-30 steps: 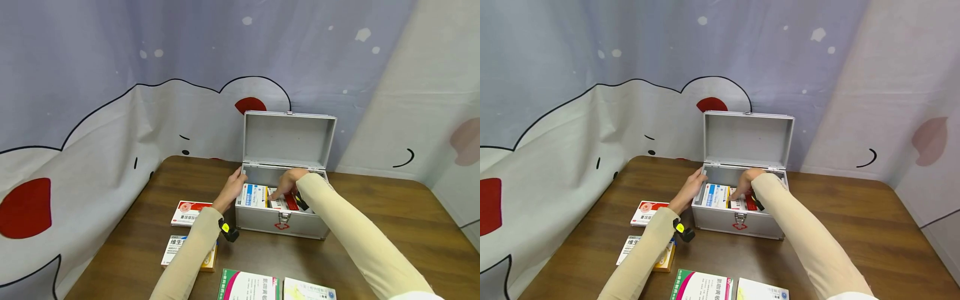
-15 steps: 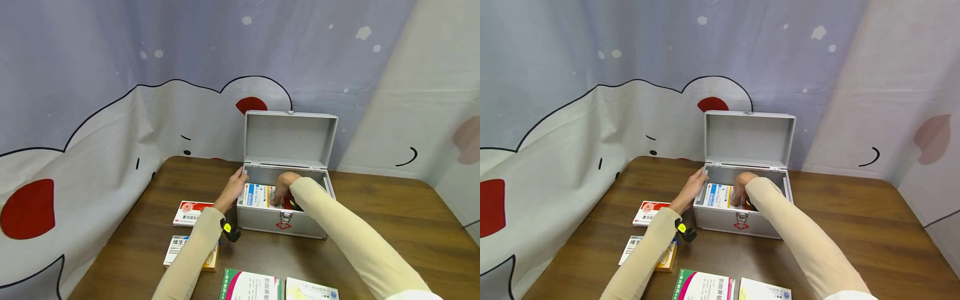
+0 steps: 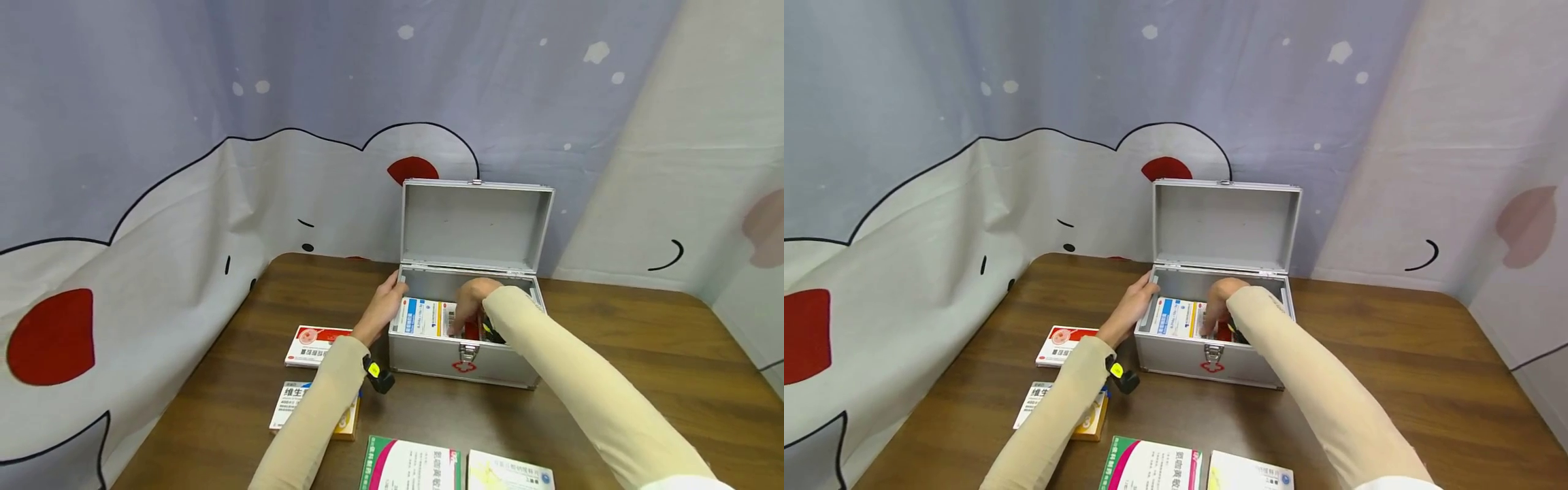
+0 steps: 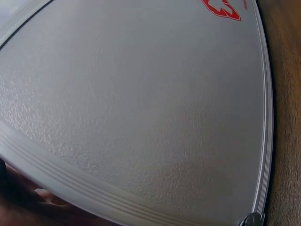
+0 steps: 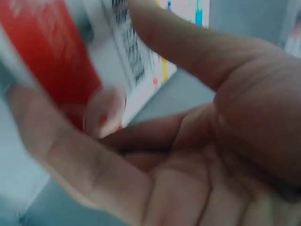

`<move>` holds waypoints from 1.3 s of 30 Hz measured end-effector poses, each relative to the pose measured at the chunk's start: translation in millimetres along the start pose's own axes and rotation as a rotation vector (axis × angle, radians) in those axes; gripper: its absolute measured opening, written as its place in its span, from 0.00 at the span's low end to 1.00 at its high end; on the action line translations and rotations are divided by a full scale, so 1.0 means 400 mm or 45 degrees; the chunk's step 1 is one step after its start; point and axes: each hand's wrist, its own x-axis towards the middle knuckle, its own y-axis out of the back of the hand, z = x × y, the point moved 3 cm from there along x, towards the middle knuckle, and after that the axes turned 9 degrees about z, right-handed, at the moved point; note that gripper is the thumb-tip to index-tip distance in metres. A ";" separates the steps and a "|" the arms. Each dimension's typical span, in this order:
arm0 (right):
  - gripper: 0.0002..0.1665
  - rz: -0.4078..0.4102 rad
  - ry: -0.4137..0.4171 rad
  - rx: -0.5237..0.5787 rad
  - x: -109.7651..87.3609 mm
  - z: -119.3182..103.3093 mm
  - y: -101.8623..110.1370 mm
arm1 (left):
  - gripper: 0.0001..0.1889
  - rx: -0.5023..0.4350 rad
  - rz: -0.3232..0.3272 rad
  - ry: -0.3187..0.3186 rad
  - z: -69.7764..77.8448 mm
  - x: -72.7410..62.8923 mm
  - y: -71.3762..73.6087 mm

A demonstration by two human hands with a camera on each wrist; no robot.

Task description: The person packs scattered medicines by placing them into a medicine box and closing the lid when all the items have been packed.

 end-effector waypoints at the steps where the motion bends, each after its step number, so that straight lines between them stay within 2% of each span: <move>1: 0.27 -0.025 0.015 0.020 -0.003 0.012 0.006 | 0.30 0.004 -0.004 -0.004 0.000 0.001 -0.002; 3: 0.29 -0.025 0.029 0.083 -0.014 0.036 0.021 | 0.29 0.013 -0.007 -0.007 0.001 0.004 -0.004; 5: 0.33 0.017 0.041 0.163 -0.032 0.054 0.039 | 0.29 0.020 0.002 -0.007 0.002 0.005 -0.004; 7: 0.33 0.073 0.077 0.184 -0.057 0.065 0.056 | 0.30 0.021 0.008 -0.003 0.002 0.006 -0.001; 10: 0.31 0.201 0.220 0.194 -0.118 0.065 0.083 | 0.30 0.012 0.012 -0.006 0.014 -0.005 0.007; 13: 0.30 0.330 0.427 0.159 -0.201 0.053 0.087 | 0.30 0.008 0.010 0.007 0.012 -0.009 0.014; 15: 0.30 0.415 0.568 0.130 -0.261 0.044 0.067 | 0.30 0.007 0.009 0.018 0.010 -0.012 0.017; 16: 0.31 0.438 0.635 0.128 -0.290 0.039 0.050 | 0.30 0.008 0.012 0.017 -0.003 -0.005 0.016; 18: 0.23 0.465 0.762 0.130 -0.342 0.030 0.010 | 0.30 0.011 0.007 0.018 -0.002 -0.009 0.019; 20: 0.18 0.464 0.861 0.133 -0.385 0.020 -0.037 | 0.30 0.017 0.011 0.017 -0.001 -0.011 0.024; 23: 0.20 0.435 0.957 0.104 -0.430 0.006 -0.109 | 0.30 0.024 0.019 0.012 0.001 -0.013 0.031; 26: 0.29 0.415 0.947 -0.006 -0.448 0.004 -0.182 | 0.30 0.020 0.036 0.015 0.002 -0.013 0.036; 31: 0.44 0.375 0.780 -0.153 -0.438 0.027 -0.290 | 0.30 0.003 0.041 0.008 0.003 -0.014 0.033; 34: 0.47 0.362 0.712 -0.161 -0.430 0.046 -0.346 | 0.30 0.001 0.024 0.008 0.002 -0.015 0.028; 39: 0.41 0.357 0.720 -0.166 -0.398 0.058 -0.418 | 0.30 -0.018 0.028 0.008 -0.001 -0.014 0.026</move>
